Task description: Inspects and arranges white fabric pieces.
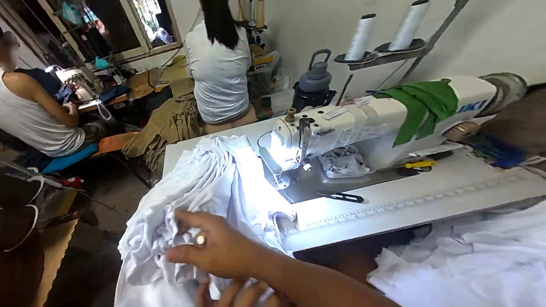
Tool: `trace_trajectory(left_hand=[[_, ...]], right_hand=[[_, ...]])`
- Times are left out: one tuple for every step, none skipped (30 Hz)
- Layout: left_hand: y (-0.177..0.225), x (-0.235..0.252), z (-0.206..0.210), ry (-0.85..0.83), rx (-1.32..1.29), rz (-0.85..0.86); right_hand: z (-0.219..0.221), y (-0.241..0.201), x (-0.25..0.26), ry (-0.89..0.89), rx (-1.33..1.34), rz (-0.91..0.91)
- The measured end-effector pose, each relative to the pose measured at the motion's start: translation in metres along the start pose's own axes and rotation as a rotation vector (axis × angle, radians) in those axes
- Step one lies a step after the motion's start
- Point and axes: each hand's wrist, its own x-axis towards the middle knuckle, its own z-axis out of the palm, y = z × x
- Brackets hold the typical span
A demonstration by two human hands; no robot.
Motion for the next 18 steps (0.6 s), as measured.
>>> trace_trajectory(left_hand=[[-0.011,0.001,-0.003,-0.005,0.124,-0.045],[-0.025,0.004,-0.010,-0.031,0.256,-0.097],[-0.040,0.007,-0.017,-0.063,0.382,-0.156],[-0.057,0.008,-0.023,-0.074,0.454,-0.201],[-0.073,0.008,-0.028,-0.071,0.480,-0.248],[-0.088,0.006,-0.031,-0.067,0.457,-0.293],[-0.101,0.004,-0.033,-0.060,0.399,-0.336],[-0.113,0.003,-0.033,-0.045,0.309,-0.365],[-0.123,0.002,-0.031,-0.015,0.224,-0.381],[-0.131,0.001,-0.027,0.021,0.165,-0.388],[-0.135,0.000,-0.023,0.053,0.129,-0.388],[-0.138,-0.002,-0.020,0.080,0.104,-0.382],[-0.139,-0.005,-0.017,0.097,0.089,-0.370],[-0.138,-0.008,-0.016,0.104,0.082,-0.358],[-0.137,-0.011,-0.015,0.100,0.075,-0.354],[-0.134,-0.013,-0.016,0.084,0.074,-0.359],[-0.130,-0.015,-0.019,0.061,0.079,-0.371],[-0.125,-0.016,-0.023,0.044,0.088,-0.385]], right_hand=[[-0.005,0.000,0.008,-0.067,-0.013,0.030],[-0.012,0.002,0.012,-0.097,0.002,0.043],[-0.021,0.006,0.011,-0.096,0.029,0.041],[-0.032,0.010,0.006,-0.032,0.036,0.029],[-0.043,0.018,-0.003,0.088,0.002,0.006],[-0.055,0.030,-0.015,0.234,-0.095,-0.006],[-0.068,0.045,-0.028,0.385,-0.238,0.004],[-0.083,0.061,-0.042,0.507,-0.385,0.073],[-0.097,0.076,-0.055,0.556,-0.480,0.203],[-0.111,0.090,-0.066,0.547,-0.527,0.346],[-0.121,0.102,-0.076,0.502,-0.528,0.481],[-0.127,0.111,-0.084,0.428,-0.489,0.588],[-0.129,0.117,-0.091,0.339,-0.427,0.648],[-0.128,0.121,-0.096,0.269,-0.353,0.651],[-0.126,0.120,-0.097,0.232,-0.287,0.609],[-0.121,0.114,-0.096,0.218,-0.216,0.559],[-0.113,0.101,-0.090,0.218,-0.140,0.515],[-0.106,0.084,-0.080,0.221,-0.073,0.468]])
